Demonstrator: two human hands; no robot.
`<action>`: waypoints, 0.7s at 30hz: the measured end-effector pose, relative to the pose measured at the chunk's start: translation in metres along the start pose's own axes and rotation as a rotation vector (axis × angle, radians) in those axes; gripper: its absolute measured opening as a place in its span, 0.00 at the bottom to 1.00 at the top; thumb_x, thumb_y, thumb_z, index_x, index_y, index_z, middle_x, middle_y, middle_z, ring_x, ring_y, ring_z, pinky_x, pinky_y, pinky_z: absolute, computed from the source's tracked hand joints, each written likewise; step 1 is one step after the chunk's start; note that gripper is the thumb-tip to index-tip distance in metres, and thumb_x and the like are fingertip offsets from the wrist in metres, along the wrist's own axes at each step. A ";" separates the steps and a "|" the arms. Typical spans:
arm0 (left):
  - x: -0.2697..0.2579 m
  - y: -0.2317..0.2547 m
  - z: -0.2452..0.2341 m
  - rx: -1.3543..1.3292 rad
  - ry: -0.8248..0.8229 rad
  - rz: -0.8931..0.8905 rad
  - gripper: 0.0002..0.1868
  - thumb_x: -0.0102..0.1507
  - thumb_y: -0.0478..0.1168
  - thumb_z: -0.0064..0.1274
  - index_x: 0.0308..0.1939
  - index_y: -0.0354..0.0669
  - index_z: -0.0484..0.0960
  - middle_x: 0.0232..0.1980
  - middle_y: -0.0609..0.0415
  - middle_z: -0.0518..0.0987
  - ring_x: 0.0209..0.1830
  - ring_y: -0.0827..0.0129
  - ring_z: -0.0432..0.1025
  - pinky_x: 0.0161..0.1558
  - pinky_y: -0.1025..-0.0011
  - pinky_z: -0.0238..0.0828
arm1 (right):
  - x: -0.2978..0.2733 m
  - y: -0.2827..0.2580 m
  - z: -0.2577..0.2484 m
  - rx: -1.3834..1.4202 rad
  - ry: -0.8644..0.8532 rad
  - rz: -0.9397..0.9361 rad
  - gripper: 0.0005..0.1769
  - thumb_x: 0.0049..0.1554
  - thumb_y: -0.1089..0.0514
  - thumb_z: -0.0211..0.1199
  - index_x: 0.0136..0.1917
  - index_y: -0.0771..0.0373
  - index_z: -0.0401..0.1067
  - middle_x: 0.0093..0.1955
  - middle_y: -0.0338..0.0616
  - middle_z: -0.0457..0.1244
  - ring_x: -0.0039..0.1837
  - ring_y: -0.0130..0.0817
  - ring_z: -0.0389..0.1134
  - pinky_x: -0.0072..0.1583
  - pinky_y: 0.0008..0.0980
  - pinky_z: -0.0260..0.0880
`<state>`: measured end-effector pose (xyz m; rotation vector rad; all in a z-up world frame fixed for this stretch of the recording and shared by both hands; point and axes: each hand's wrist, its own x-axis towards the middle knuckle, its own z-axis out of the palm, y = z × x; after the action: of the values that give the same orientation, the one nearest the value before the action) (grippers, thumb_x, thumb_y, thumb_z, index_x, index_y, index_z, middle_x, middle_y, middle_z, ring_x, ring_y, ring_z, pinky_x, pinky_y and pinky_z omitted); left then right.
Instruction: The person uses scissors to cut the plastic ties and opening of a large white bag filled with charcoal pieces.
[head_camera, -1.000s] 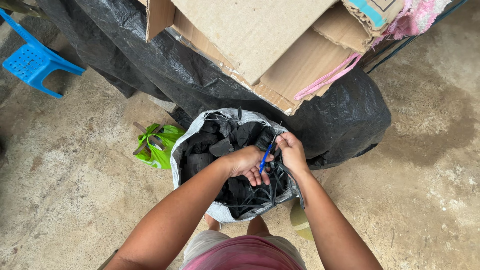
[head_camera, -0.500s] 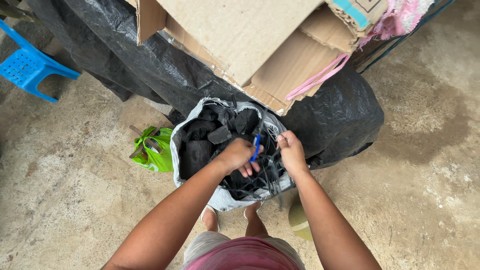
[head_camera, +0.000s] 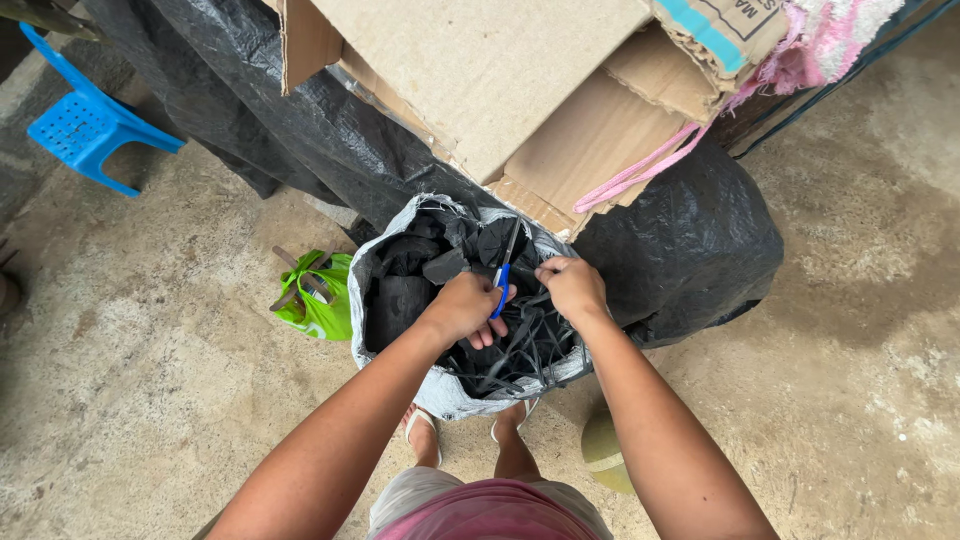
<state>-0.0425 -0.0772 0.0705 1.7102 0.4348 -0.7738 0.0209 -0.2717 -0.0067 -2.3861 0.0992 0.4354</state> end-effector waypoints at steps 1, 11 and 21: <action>-0.001 0.001 -0.001 0.010 0.008 -0.002 0.22 0.68 0.51 0.50 0.46 0.32 0.82 0.28 0.44 0.85 0.16 0.66 0.75 0.18 0.70 0.73 | 0.001 0.001 0.001 0.003 -0.002 0.018 0.15 0.55 0.47 0.66 0.50 0.57 0.81 0.44 0.50 0.72 0.48 0.45 0.74 0.52 0.39 0.70; 0.013 0.011 0.007 0.115 0.166 0.101 0.18 0.64 0.48 0.60 0.38 0.32 0.82 0.27 0.51 0.83 0.17 0.70 0.76 0.19 0.71 0.73 | -0.024 0.004 0.005 0.180 0.083 -0.079 0.11 0.57 0.53 0.65 0.44 0.63 0.78 0.34 0.52 0.68 0.38 0.41 0.69 0.45 0.38 0.67; 0.030 0.002 0.036 -0.012 0.217 0.068 0.11 0.62 0.40 0.61 0.35 0.31 0.83 0.28 0.49 0.84 0.19 0.69 0.78 0.20 0.71 0.75 | -0.072 0.005 0.008 0.312 0.049 -0.159 0.09 0.57 0.57 0.64 0.43 0.66 0.76 0.38 0.46 0.66 0.41 0.36 0.66 0.46 0.36 0.65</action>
<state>-0.0299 -0.1156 0.0464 1.7959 0.5247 -0.5375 -0.0502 -0.2737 0.0083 -2.0792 -0.0015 0.2647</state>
